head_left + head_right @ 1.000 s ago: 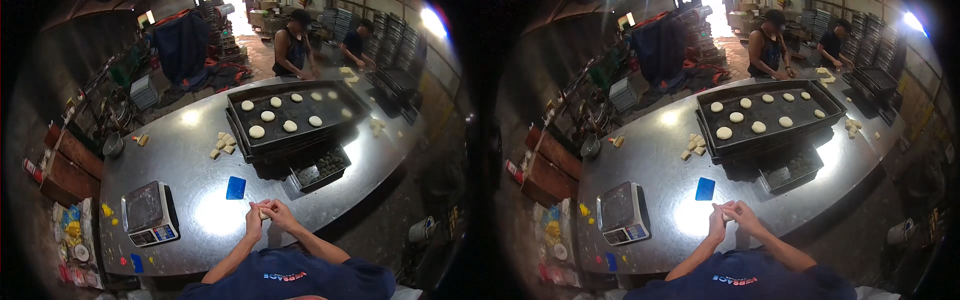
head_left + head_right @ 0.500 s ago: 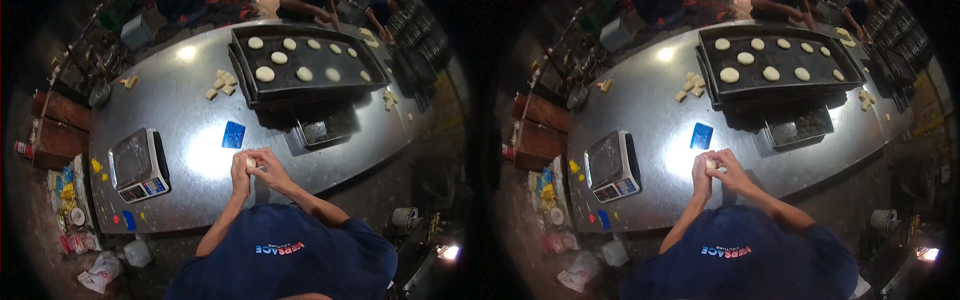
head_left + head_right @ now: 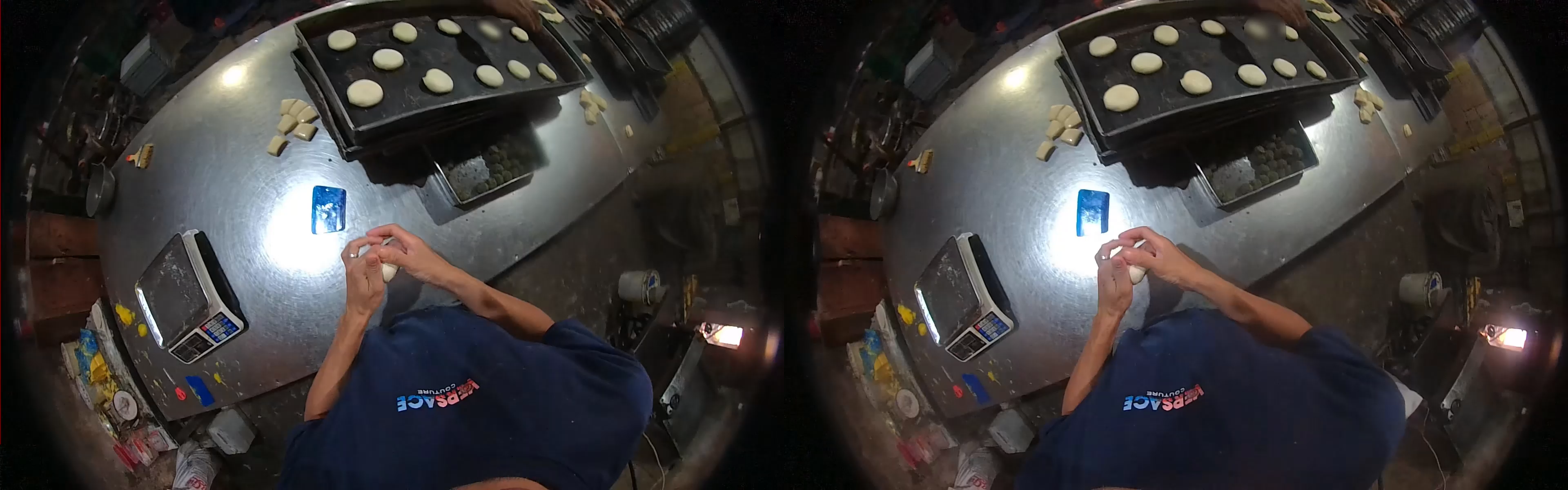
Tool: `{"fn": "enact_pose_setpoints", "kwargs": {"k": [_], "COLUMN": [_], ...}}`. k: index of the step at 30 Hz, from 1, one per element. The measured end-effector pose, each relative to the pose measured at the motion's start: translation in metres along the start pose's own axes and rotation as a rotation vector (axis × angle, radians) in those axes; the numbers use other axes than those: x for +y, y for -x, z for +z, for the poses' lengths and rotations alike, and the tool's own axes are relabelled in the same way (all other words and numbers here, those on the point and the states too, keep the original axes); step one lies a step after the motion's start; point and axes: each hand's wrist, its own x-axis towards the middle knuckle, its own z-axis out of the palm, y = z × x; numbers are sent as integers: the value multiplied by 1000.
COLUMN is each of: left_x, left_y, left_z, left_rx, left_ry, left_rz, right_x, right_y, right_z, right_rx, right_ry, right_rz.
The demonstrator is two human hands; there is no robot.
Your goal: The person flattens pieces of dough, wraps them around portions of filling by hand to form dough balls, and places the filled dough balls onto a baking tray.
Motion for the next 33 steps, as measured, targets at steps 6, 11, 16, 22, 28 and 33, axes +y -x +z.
{"fn": "enact_pose_setpoints", "kwargs": {"k": [6,11,16,22,28,33], "left_x": [-7,-9,-31,-55,-101,-143], "left_y": [24,44,54,40,16,-72], "left_z": [17,9,-18,-52,-60,-66], "left_rx": [-89,-80,223,468,550,393], "left_ry": [187,556,298,258,329,153], "left_rz": [-65,-453,-585,-633,-645,-630], "right_x": [31,127,136,150,152,149], "right_y": [23,56,50,7,-10,-17], "right_z": [-31,-107,-100,-72,-69,-72], "right_rx": [-92,137,178,422,500,467], "right_ry": [105,843,977,1515,1622,1569], "right_rz": [177,115,214,-23,-45,0]}}
